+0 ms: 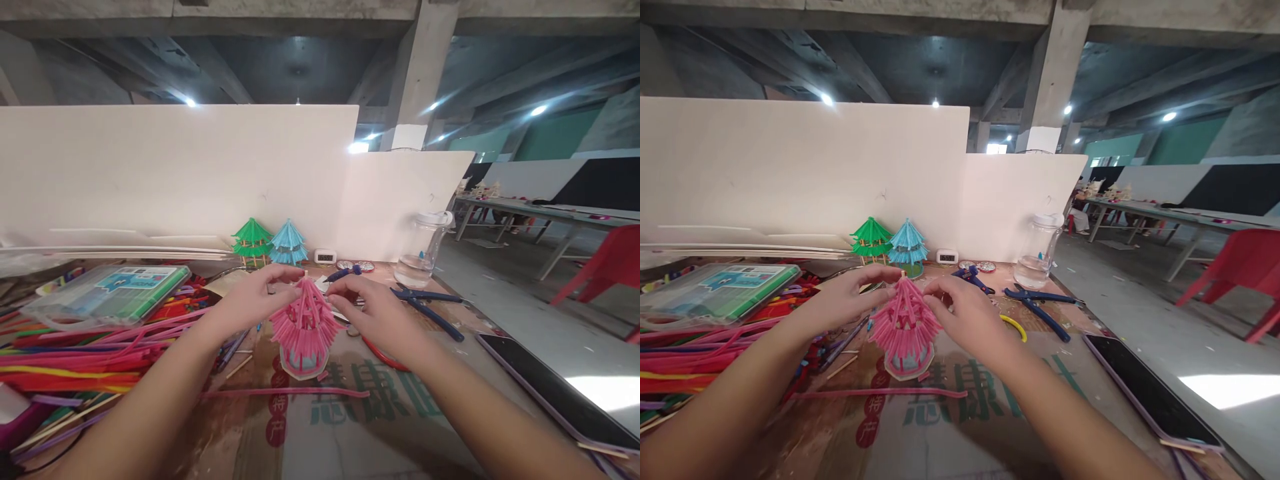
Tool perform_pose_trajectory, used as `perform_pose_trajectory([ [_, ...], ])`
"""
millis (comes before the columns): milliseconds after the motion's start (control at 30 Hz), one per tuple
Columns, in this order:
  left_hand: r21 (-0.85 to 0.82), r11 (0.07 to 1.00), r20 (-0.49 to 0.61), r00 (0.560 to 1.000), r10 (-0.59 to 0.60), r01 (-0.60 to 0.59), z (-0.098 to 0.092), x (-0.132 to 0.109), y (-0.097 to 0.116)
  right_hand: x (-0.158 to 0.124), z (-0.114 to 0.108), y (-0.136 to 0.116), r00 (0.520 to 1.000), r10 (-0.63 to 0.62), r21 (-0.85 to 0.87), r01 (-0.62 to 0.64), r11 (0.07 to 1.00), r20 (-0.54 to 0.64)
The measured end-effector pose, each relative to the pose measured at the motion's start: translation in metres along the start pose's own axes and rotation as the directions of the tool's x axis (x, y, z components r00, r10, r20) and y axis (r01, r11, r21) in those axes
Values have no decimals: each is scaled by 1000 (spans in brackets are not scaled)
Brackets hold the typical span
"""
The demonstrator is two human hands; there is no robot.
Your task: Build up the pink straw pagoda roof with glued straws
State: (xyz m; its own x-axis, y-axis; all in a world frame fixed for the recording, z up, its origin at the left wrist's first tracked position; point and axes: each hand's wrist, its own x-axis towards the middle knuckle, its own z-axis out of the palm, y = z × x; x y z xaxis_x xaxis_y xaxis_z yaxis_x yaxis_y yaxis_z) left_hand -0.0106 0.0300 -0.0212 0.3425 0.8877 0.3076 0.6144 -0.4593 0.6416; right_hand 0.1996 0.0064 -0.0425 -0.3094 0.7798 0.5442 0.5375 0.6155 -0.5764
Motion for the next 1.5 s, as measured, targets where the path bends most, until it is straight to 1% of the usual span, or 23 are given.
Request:
perform_pose_trajectory([
  [100, 34, 999, 0, 1000, 30, -30, 4, 0, 6, 0, 1, 1, 1000, -5, 11, 5, 1000, 10],
  [200, 13, 998, 17, 998, 57, -57, 8, 1, 8, 0, 1, 1, 1000, -6, 12, 6, 1000, 8],
  [367, -10, 999, 8, 999, 47, -46, 13, 1, 6, 0, 3, 2, 1000, -6, 28, 6, 1000, 14],
  [500, 1, 998, -17, 998, 66, -66, 15, 0, 5, -1, 8, 4, 997, -43, 24, 45, 999, -69],
  [567, 4, 997, -24, 997, 79, -79, 16, 0, 5, -2, 10, 4, 995, -65, -8, 64, 998, -82],
  [667, 8, 996, -35, 995, 91, -90, 17, 0, 5, -2, 13, 5, 995, -80, -38, 78, 996, -66],
  [867, 1, 992, -63, 990, 125, -125, 20, -1, 5, -1, 15, 5, 993, -94, -55, 91, 994, -74],
  [1000, -2, 990, -56, 988, 141, -142, 20, -2, 8, -2, 12, 3, 994, -87, -82, 82, 993, -66],
  [1100, -8, 992, -57, 990, 128, -129, 19, -2, 9, -3, 11, 2, 997, -69, -124, 63, 990, -44],
  [1300, -16, 990, -54, 989, 140, -141, 20, -2, 10, -5, 13, 1, 999, -48, -140, 46, 989, -11],
  [1500, -15, 988, -53, 987, 151, -152, 20, -2, 9, -5, 14, -2, 999, -48, -175, 46, 984, -10],
])
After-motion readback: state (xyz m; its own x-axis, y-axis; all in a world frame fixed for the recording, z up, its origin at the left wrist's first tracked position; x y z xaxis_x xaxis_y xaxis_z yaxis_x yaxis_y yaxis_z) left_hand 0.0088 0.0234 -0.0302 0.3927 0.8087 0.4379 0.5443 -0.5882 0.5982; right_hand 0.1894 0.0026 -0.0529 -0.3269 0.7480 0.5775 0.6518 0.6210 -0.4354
